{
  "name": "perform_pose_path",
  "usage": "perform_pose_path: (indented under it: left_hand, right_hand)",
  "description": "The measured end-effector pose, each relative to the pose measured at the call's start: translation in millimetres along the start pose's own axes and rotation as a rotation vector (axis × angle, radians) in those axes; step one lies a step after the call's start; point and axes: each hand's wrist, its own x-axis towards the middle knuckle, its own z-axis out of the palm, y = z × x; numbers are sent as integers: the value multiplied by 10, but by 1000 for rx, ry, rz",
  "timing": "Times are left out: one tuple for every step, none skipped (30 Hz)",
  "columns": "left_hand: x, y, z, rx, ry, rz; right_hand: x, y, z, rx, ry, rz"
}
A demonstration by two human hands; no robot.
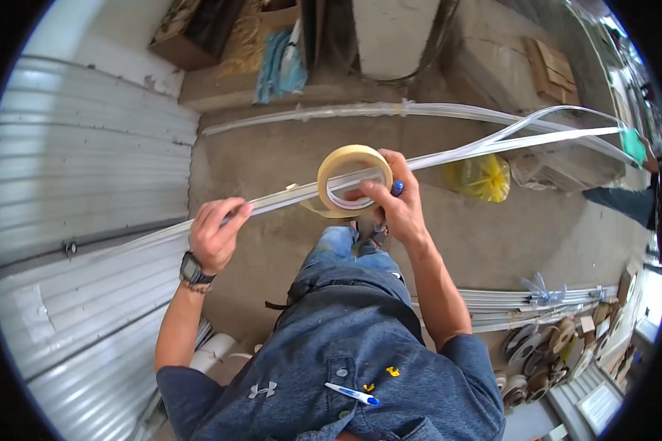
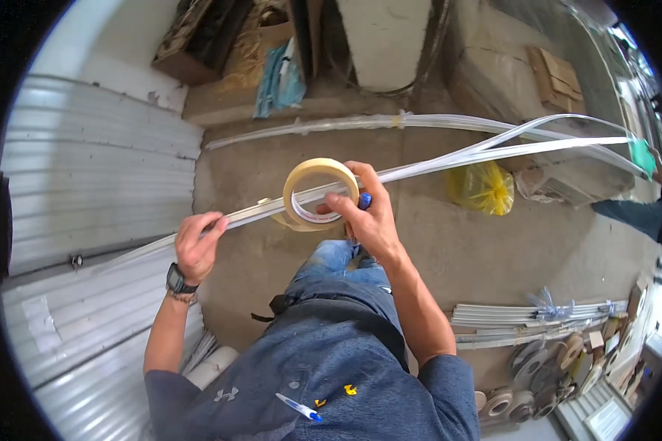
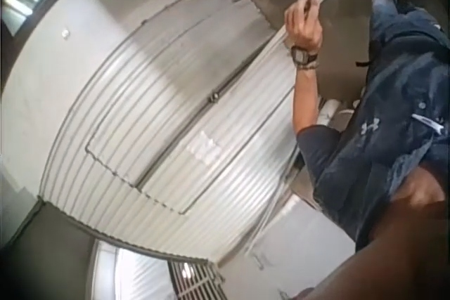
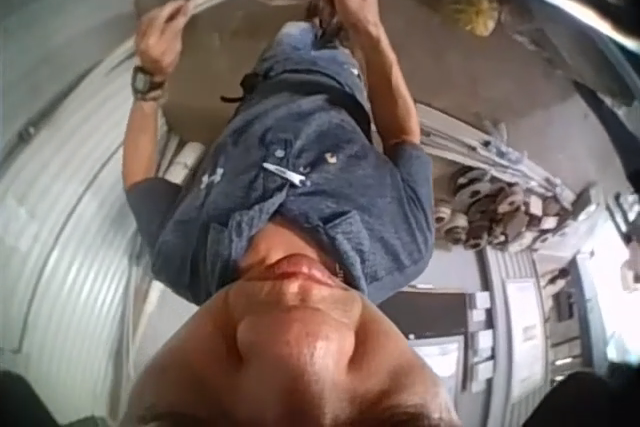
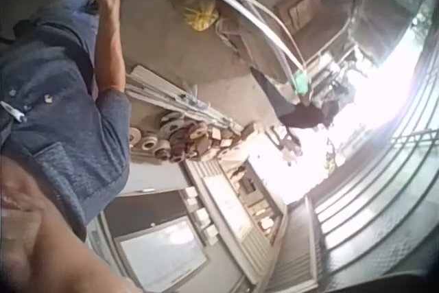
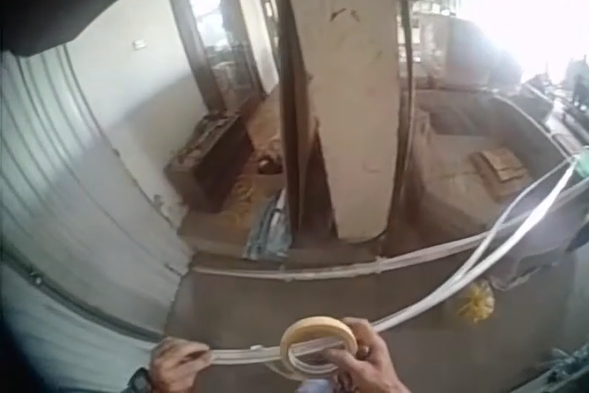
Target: Bundling long plastic extrusions together using masking tape in a factory setting.
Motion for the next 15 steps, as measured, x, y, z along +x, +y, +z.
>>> perform_pose_path:
  left_hand:
    - [-45,32,-1,-18,3,-12]
    - [-97,47,0,-40,9,-20]
    - [-143,15,-2,-51,-4,-51]
    - [-197,-9,-5,-46,-2,-58]
    - [-249,-34,-3,-91,-29,-92]
    - [-293,-82,4,-139,-57,-118]
    - [-335,-122,20,-140,-55,-115]
    - [-374,-159,45,-172,-66,-128]
    - [-427,-194,72,-206,-80,-140]
    - [-483,-230,112,-226,-68,-143]
    - [-500,-254,115,-234,-70,-140]
    - [-502,-278,113,-201,-55,-126]
    - [-510,-312,116,-168,-40,-113]
    - [-527,-363,127,-177,-41,-113]
    - [-542,-414,151,-151,-62,-109]
  right_hand:
    - [-12,-4,77,-15,-2,2]
    - [-32,38,149,-15,-23,13]
    - [-39,84,230,65,-2,29]
    - [-44,129,302,143,23,45]
    - [-76,207,348,124,20,58]
    - [-127,274,435,155,36,82]
    - [-177,344,539,185,54,106]
    - [-191,459,684,243,101,44]
    - [-173,530,778,242,107,42]
    - [-140,587,861,314,113,46]
    - [-105,628,945,386,120,50]
    - [-59,636,1035,422,200,32]
    - [-27,676,1062,418,208,33]
    - [1,733,1053,399,196,21]
    - [29,760,1072,379,186,8]
